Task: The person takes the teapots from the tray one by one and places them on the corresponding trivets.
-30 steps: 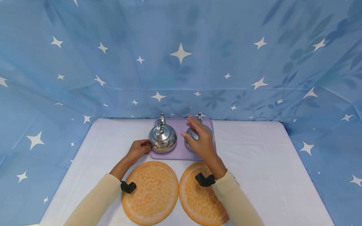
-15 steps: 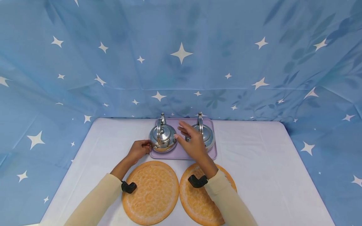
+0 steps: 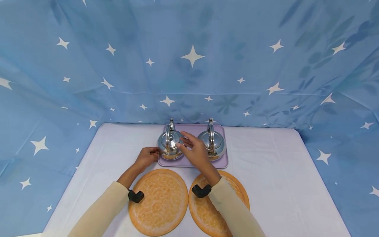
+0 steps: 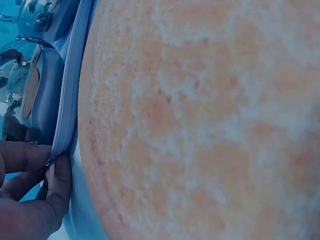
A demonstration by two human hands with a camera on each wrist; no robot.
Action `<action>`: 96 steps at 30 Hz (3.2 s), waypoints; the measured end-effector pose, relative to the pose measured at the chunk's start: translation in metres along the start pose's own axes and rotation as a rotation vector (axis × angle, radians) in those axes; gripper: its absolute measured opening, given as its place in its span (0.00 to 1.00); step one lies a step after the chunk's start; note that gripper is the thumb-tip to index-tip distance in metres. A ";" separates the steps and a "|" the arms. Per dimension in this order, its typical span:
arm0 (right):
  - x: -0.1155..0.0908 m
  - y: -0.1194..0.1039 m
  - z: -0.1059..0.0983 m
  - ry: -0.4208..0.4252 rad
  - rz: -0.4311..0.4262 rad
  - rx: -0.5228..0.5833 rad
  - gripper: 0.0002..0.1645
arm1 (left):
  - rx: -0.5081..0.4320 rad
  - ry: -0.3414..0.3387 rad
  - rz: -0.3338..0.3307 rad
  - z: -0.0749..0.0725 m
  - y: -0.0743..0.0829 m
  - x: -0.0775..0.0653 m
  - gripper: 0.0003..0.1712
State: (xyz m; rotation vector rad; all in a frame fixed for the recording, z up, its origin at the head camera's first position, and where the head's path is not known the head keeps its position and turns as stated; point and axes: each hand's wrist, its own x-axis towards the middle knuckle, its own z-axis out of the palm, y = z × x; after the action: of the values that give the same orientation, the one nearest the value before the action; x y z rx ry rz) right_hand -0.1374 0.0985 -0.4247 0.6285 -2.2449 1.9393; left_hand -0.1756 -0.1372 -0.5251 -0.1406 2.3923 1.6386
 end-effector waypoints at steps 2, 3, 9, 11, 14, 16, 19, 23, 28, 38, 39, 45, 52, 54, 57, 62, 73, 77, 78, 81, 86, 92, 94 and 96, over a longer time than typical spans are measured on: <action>0.001 0.004 0.002 -0.004 0.042 0.019 0.29 | 0.006 0.000 -0.001 0.000 0.001 0.000 0.26; 0.001 0.010 0.003 -0.001 0.046 0.029 0.29 | 0.007 0.002 -0.003 0.001 0.001 0.000 0.26; 0.004 0.019 0.008 0.004 0.057 0.059 0.29 | 0.024 -0.005 -0.011 0.001 0.002 0.000 0.26; 0.005 0.011 0.010 -0.006 0.081 0.051 0.29 | 0.024 -0.007 -0.019 0.001 0.002 0.000 0.26; 0.005 0.010 0.012 -0.023 0.099 0.038 0.29 | 0.017 -0.008 -0.031 0.000 0.002 0.000 0.26; 0.006 0.010 0.014 -0.032 0.109 0.048 0.29 | 0.014 -0.007 -0.026 0.000 0.001 -0.001 0.26; 0.007 0.011 0.017 -0.038 0.113 0.064 0.30 | 0.020 -0.004 -0.024 0.000 0.001 -0.001 0.26; 0.009 0.014 0.020 -0.047 0.121 0.081 0.30 | 0.036 0.003 -0.036 0.000 0.002 -0.001 0.26; 0.009 0.017 0.024 -0.065 0.162 0.102 0.30 | 0.047 0.006 -0.040 0.000 0.002 0.001 0.26; 0.013 0.015 0.033 -0.068 0.193 0.130 0.29 | 0.070 0.011 -0.020 0.000 0.001 0.002 0.26; 0.014 0.015 0.034 -0.066 0.196 0.129 0.29 | 0.065 0.012 -0.016 0.000 0.001 0.001 0.26; 0.014 0.015 0.038 -0.051 0.198 0.101 0.27 | 0.033 0.019 0.001 0.001 0.001 0.002 0.26; 0.015 0.014 0.044 -0.027 0.179 0.057 0.21 | 0.024 0.026 -0.017 0.001 0.001 0.001 0.25; 0.015 0.014 0.045 -0.027 0.180 0.053 0.19 | 0.030 0.028 -0.017 0.001 0.001 0.001 0.25; 0.016 0.013 0.045 -0.035 0.190 0.046 0.18 | 0.035 0.029 -0.018 0.000 0.000 0.001 0.24; 0.017 0.011 0.045 -0.050 0.211 0.043 0.17 | 0.041 0.021 -0.016 0.000 0.000 0.002 0.25; 0.019 0.015 0.046 -0.089 0.220 0.099 0.12 | 0.037 0.011 -0.034 0.000 0.003 0.001 0.26; 0.020 0.016 0.045 -0.105 0.226 0.101 0.11 | 0.038 0.011 -0.037 0.000 0.001 0.001 0.26; 0.020 0.016 0.045 -0.109 0.225 0.105 0.10 | 0.040 0.010 -0.037 0.000 0.001 0.001 0.26; 0.019 0.016 0.045 -0.117 0.218 0.113 0.10 | 0.041 0.011 -0.040 0.000 0.001 0.002 0.26; 0.018 0.015 0.045 -0.120 0.196 0.101 0.09 | 0.030 0.015 -0.047 0.000 0.002 0.002 0.26; 0.017 0.011 0.046 -0.106 0.178 0.065 0.09 | 0.020 0.012 -0.040 0.000 0.002 0.002 0.26; 0.016 0.010 0.047 -0.098 0.166 0.041 0.08 | 0.020 0.012 -0.036 0.000 0.001 0.002 0.26; 0.015 0.009 0.048 -0.090 0.145 0.011 0.07 | 0.020 0.013 -0.034 0.000 0.001 0.001 0.26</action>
State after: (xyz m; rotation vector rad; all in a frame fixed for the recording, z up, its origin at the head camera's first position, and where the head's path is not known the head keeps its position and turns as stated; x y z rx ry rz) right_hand -0.1459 0.0498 -0.4364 0.5801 -2.3979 2.0289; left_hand -0.1772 -0.1370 -0.5240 -0.1876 2.4016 1.6035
